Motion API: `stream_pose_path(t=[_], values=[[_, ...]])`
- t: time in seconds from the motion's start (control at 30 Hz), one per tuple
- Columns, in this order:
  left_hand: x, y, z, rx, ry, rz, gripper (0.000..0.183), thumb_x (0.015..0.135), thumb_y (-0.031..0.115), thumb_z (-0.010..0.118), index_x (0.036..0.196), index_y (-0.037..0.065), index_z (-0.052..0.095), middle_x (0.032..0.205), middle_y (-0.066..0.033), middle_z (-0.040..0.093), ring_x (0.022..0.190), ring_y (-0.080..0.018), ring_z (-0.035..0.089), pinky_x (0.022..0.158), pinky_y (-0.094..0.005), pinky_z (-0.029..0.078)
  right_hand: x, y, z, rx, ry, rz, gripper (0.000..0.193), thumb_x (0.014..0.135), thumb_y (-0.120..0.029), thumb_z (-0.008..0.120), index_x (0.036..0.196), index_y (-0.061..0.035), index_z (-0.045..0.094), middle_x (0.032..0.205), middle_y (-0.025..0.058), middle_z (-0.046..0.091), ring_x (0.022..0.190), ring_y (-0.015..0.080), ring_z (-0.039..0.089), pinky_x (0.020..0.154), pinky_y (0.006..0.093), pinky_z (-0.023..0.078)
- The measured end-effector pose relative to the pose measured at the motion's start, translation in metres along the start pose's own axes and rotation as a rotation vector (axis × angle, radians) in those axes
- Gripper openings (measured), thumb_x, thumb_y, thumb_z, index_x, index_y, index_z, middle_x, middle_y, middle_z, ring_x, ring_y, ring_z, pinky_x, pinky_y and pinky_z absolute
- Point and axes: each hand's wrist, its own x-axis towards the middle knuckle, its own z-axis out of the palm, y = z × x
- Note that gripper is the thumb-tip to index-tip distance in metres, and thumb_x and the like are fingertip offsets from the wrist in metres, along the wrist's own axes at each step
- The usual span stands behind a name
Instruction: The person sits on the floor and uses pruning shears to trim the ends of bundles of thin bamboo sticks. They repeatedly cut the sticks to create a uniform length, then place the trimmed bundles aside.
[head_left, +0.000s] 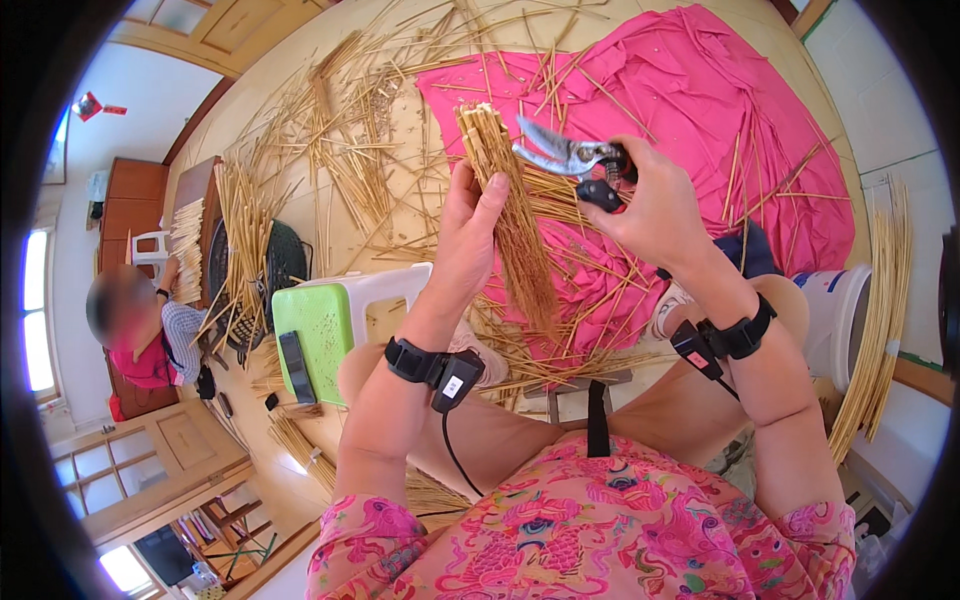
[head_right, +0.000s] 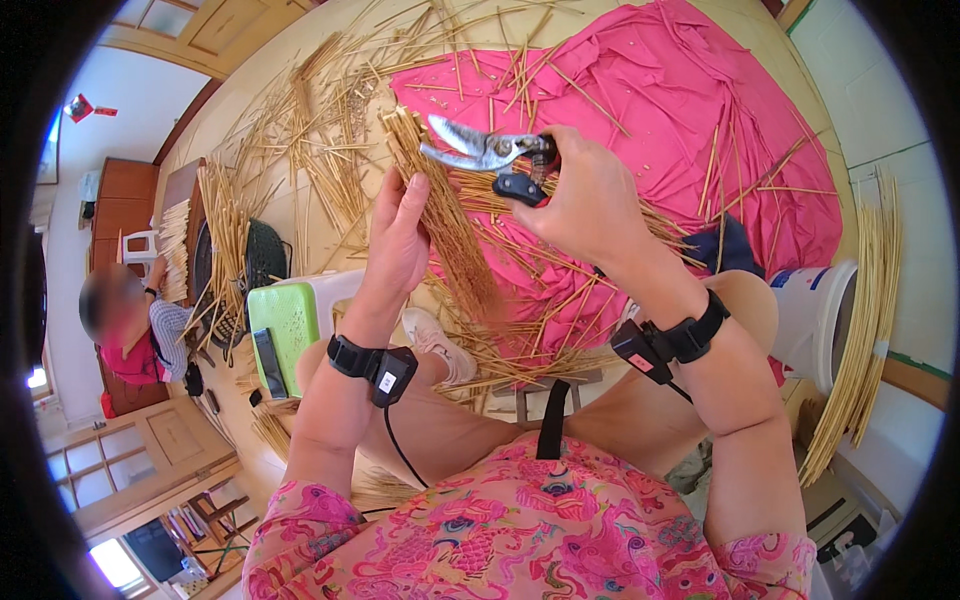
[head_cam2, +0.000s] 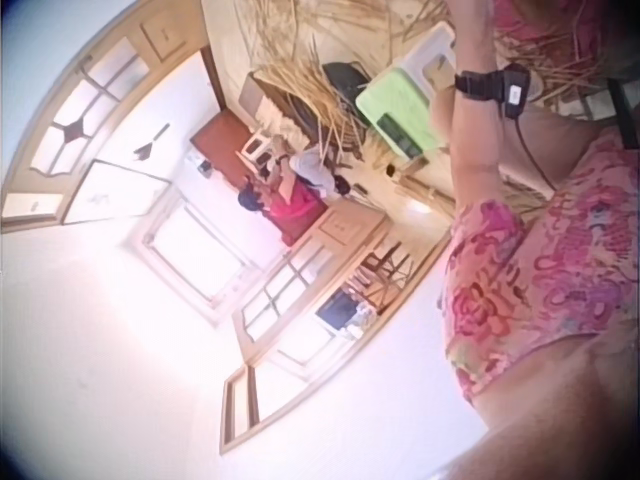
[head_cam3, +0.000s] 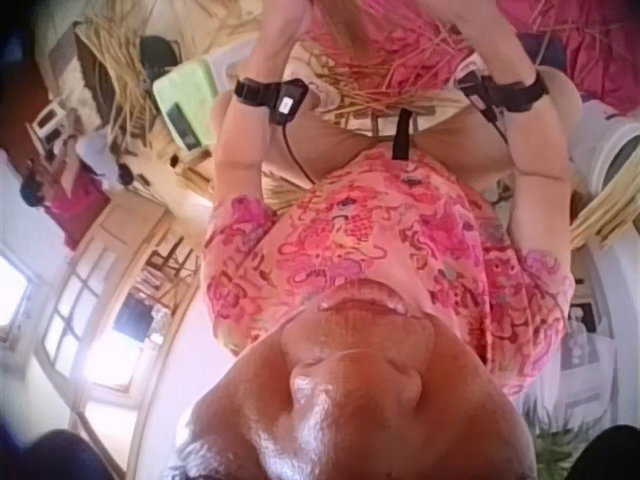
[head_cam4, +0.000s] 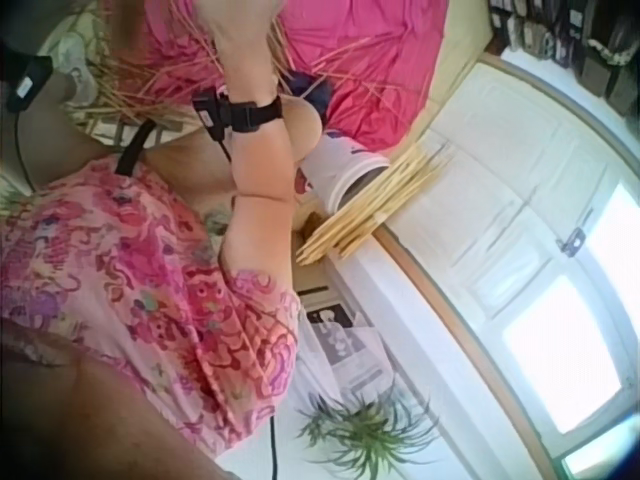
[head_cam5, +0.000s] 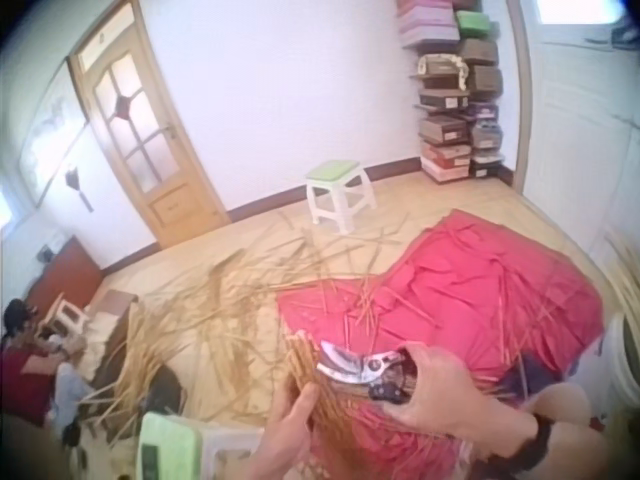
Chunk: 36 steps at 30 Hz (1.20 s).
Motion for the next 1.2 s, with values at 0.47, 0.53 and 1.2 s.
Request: stream_pose_path(t=[0.47,0.53,1.2], values=[[-0.006,0.014,0.008,0.09,-0.008,0.063,0.036,0.103,0.023,0.06,0.13,0.004,0.045,0.117,-0.0071,0.063,0.106,-0.0128,0.059,0.094,-0.0302,0.047,0.0,-0.01,0.0,-0.094,-0.102,0.108,0.054,0.067,-0.03,0.087,0.107,-0.0002,0.066,0.08,0.0126,0.071,0.069,0.0264,0.07,0.065,0.0359,0.054],[-0.006,0.015,0.006,0.088,-0.027,0.059,0.037,0.103,0.023,0.061,0.13,0.004,0.045,0.116,-0.0076,0.063,0.106,-0.0131,0.059,0.094,-0.0304,0.047,0.0,-0.007,0.001,-0.076,-0.081,0.089,0.054,0.067,-0.03,0.087,0.108,-0.0003,0.066,0.079,0.0124,0.071,0.069,0.0266,0.07,0.065,0.0362,0.054],[0.002,0.01,-0.017,0.489,0.015,0.269,0.044,0.101,0.03,0.062,0.133,0.002,0.048,0.106,-0.007,0.063,0.091,-0.0142,0.06,0.081,-0.0289,0.049,-0.002,-0.001,0.003,0.359,-0.068,0.045,0.059,0.073,-0.026,0.087,0.116,0.0019,0.058,0.094,0.0118,0.069,0.085,0.022,0.068,0.078,0.0345,0.054]])
